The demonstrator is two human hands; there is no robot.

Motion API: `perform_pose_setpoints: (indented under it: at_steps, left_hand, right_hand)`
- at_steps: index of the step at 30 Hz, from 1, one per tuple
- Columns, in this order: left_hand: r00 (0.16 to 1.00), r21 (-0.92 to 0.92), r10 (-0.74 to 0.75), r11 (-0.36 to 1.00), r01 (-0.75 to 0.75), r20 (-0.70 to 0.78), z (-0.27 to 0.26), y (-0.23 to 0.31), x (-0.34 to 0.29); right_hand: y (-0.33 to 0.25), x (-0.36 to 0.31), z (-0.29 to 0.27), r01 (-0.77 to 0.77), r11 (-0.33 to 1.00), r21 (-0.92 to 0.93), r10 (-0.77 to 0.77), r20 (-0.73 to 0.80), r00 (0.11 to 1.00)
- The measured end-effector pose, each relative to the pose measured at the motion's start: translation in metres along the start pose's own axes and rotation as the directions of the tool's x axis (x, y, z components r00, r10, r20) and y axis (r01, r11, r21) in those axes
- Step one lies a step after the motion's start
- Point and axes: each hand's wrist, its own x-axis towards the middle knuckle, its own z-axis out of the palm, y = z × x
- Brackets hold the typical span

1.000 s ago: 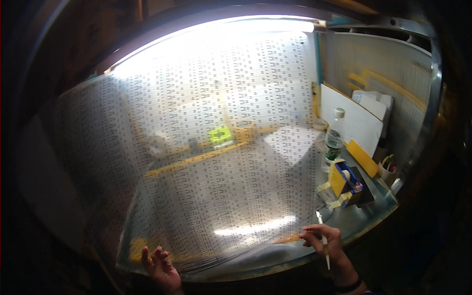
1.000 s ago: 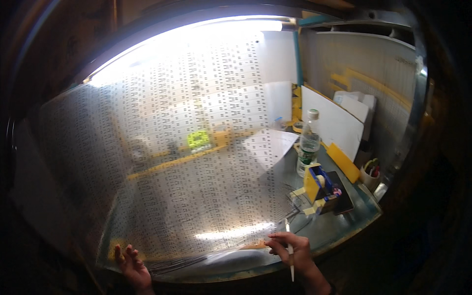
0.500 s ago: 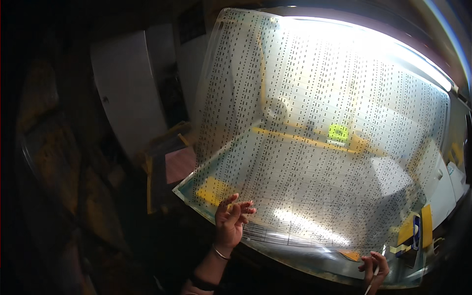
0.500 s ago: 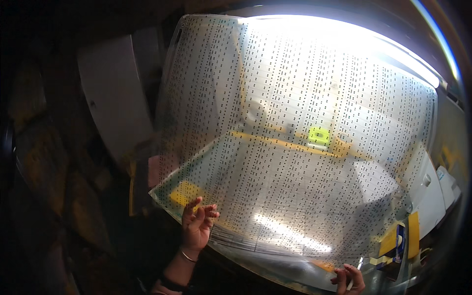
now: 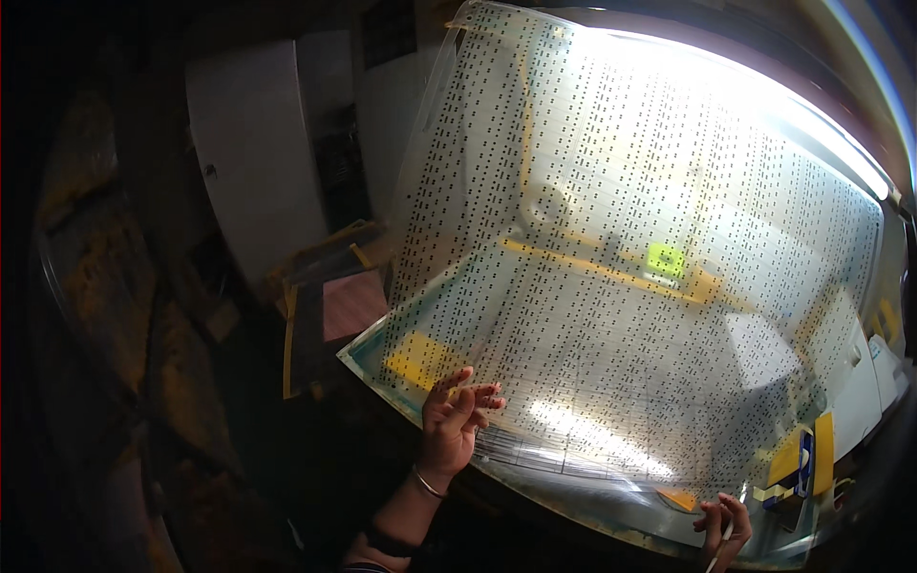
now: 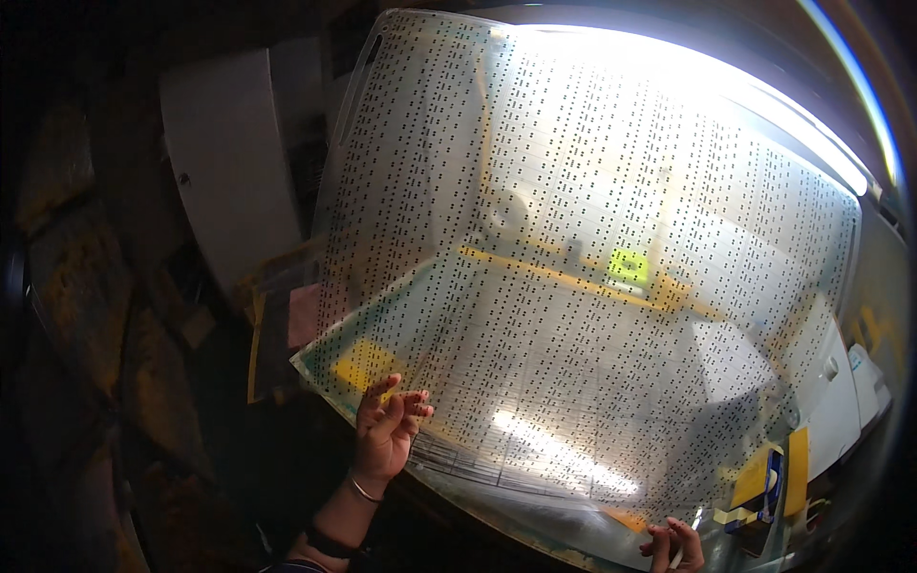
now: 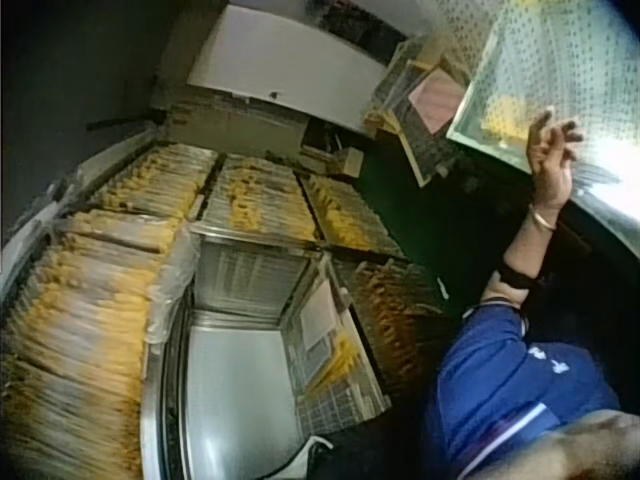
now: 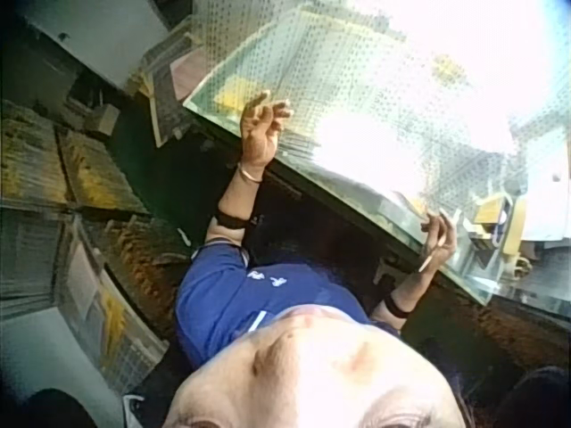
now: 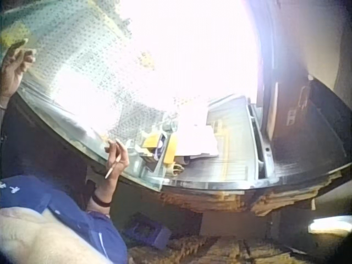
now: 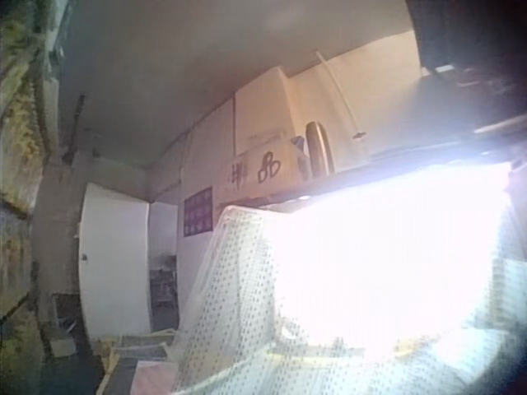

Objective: Mark a large stencil or screen with a white marking tool.

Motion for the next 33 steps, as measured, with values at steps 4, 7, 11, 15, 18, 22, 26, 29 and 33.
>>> perform_pose_setpoints:
  at_steps: [4, 7, 11, 15, 18, 22, 26, 29, 33]
  left_hand:
    - [1.0, 0.005, 0.009, 1.0, -0.009, 0.003, 0.0, -0.0004, 0.0008]
    - [1.0, 0.003, 0.011, 1.0, -0.011, 0.001, -0.0005, -0.001, 0.0012]
    - [1.0, 0.0, 0.013, 1.0, -0.013, 0.001, -0.0011, -0.0019, 0.0014]
    - [1.0, -0.001, 0.02, 1.0, -0.02, 0.005, -0.0015, -0.0024, 0.0014]
    - [1.0, -0.012, 0.013, 1.0, -0.013, 0.004, -0.0019, -0.0022, 0.0014]
    - [1.0, -0.014, 0.015, 1.0, -0.015, 0.008, -0.002, -0.0031, 0.002]
    - [1.0, -0.013, 0.025, 1.0, -0.024, 0.017, -0.0023, -0.0037, 0.0022]
    - [0.999, -0.003, 0.033, 0.999, -0.033, 0.017, -0.0029, -0.0034, 0.0022]
    - [0.999, -0.004, 0.035, 0.999, -0.035, 0.017, -0.0027, -0.0038, 0.0022]
  right_hand:
    - [0.0029, -0.0005, -0.001, -0.013, 1.0, 0.01, 0.013, -0.001, 1.0]
    - [0.0035, -0.0008, -0.0009, -0.005, 1.0, 0.01, 0.004, 0.003, 1.0]
    - [0.0014, -0.0009, 0.0001, -0.008, 1.0, 0.028, 0.008, 0.001, 1.0]
    - [-0.0006, -0.0002, 0.0011, 0.021, 1.0, 0.007, -0.021, 0.005, 1.0]
    - [-0.0008, 0.0002, 0.001, 0.027, 0.999, -0.018, -0.027, 0.003, 1.0]
    - [0.004, -0.0006, -0.0013, 0.011, 1.0, -0.02, -0.012, -0.007, 1.0]
    - [0.0023, -0.0009, -0.0011, -0.001, 1.0, -0.023, 0.001, -0.009, 1.0]
    - [-0.0026, -0.0002, 0.0011, 0.004, 1.0, -0.023, -0.005, -0.008, 1.0]
    - [-0.0026, -0.0009, 0.0006, -0.017, 1.0, -0.015, 0.017, -0.018, 1.0]
